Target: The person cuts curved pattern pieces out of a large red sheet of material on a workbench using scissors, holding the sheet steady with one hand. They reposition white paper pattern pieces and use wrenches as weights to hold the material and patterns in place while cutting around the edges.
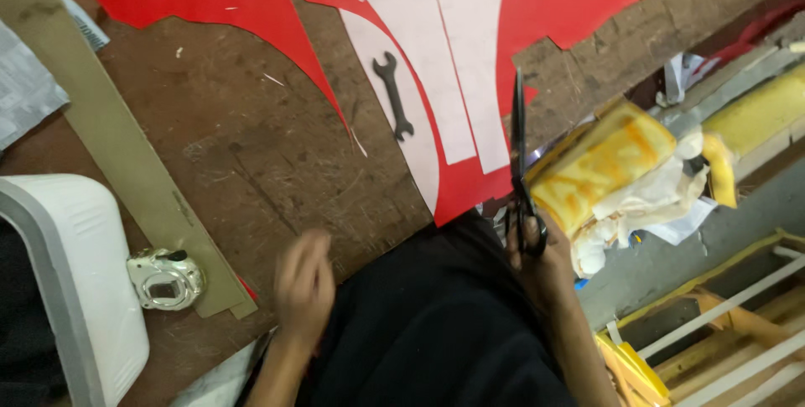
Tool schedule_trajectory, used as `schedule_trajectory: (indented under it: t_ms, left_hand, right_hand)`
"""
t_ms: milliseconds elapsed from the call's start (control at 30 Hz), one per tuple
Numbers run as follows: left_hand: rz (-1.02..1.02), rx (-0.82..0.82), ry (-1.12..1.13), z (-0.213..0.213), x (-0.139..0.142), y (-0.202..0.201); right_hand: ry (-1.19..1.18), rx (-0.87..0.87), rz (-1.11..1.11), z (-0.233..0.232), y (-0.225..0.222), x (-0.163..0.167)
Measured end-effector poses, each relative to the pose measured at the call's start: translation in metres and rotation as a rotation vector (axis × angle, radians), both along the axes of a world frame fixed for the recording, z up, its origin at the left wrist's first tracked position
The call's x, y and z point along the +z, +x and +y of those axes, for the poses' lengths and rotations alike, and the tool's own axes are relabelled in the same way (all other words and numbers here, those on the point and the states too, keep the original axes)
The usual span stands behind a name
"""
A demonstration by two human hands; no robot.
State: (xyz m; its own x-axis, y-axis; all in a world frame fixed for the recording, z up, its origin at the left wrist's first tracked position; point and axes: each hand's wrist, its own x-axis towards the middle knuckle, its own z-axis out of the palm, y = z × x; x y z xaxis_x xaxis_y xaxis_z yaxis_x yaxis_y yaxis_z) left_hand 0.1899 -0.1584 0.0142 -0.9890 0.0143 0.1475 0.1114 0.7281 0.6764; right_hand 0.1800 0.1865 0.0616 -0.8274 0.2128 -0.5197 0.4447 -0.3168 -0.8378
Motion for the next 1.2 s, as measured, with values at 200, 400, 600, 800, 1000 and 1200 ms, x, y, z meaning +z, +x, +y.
schedule_trajectory:
  t_ms: [200,400,600,800,1000,1200]
  left_hand:
    - [-0.3,0.181,0.365,0.078,-0.014,-0.149]
    - [-0.383,0.272,-0.058,0.144,0.013,-0.205]
    - [-0.549,0.402,-0.165,0.178,0.037,-0.227]
    - [-0.744,0.642,-0.024,0.191,0.029,-0.244]
    - [-0.675,0.712,-0.073,0.197,0.014,-0.239]
    - [-0.783,0.725,-0.091,0.188,-0.002,-0.222]
  right_hand:
    - [0.028,-0.07,0.008,0.025,-0.014,0.0]
    - [0.227,-0.055,-0.059,0.062,-0.069,-0.013]
    - [0.585,0.057,0.118,0.121,-0.142,-0.047]
    - [0.526,0.047,0.252,0.17,-0.199,-0.065]
    - [0.374,0.039,0.208,0.196,-0.235,-0.064]
    - [0.391,0.043,0.216,0.219,-0.256,-0.069]
